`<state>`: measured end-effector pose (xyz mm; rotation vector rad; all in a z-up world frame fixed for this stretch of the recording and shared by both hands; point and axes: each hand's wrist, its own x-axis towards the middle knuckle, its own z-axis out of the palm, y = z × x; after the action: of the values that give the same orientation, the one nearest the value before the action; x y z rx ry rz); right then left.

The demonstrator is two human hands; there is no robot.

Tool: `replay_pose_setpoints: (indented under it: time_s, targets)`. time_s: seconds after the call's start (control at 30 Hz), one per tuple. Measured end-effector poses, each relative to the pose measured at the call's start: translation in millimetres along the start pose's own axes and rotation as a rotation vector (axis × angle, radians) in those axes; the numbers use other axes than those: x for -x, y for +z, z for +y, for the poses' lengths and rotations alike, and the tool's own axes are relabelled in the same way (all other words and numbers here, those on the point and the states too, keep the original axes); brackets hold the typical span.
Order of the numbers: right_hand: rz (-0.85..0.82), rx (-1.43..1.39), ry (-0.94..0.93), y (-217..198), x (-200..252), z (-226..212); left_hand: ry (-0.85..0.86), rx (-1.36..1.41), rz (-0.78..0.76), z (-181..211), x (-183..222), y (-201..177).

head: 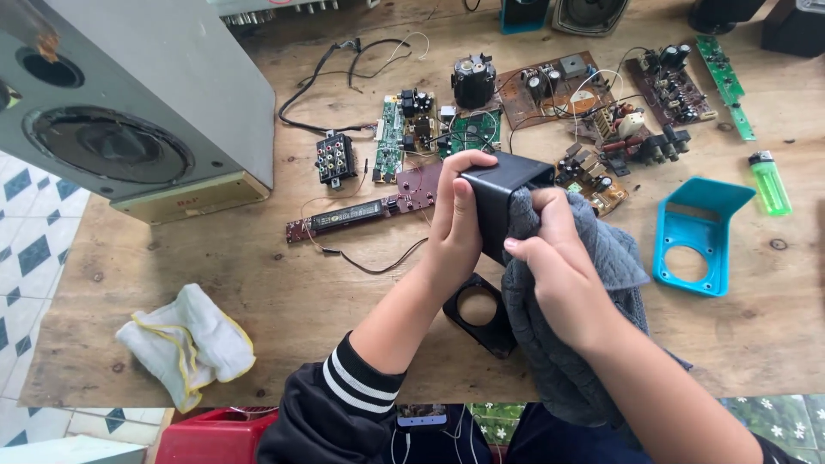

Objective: Inspecting and cleaning a small speaker driver and its housing on a repair bench

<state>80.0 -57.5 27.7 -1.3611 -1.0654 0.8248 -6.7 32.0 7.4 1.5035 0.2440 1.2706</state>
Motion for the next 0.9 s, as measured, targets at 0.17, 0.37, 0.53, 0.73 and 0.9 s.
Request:
replay_pose_setpoints:
  time_s: [0.17, 0.37, 0.53, 0.73, 0.9]
  targets:
    - [-0.074, -0.236, 0.058, -7, -10, 8, 0.071, -0.115, 0.005, -3, 0, -3]
    - [-0.089, -0.23, -0.156, -17, -5, 22, 0.165, -0.165, -0.052, -1, -2, -4]
    - [0.033, -0.178, -0.369, -25, 8, 45, 0.226, -0.103, -0.088, 5, -4, -3]
    - [0.545, -0.434, -0.284, 4, 45, 3, 0.004, 0.053, 0.025, 16, -5, -7]
    - [0.886, 0.052, -0.502, 5, 52, 30, -0.06, 0.24, 0.065, 16, -4, -5]
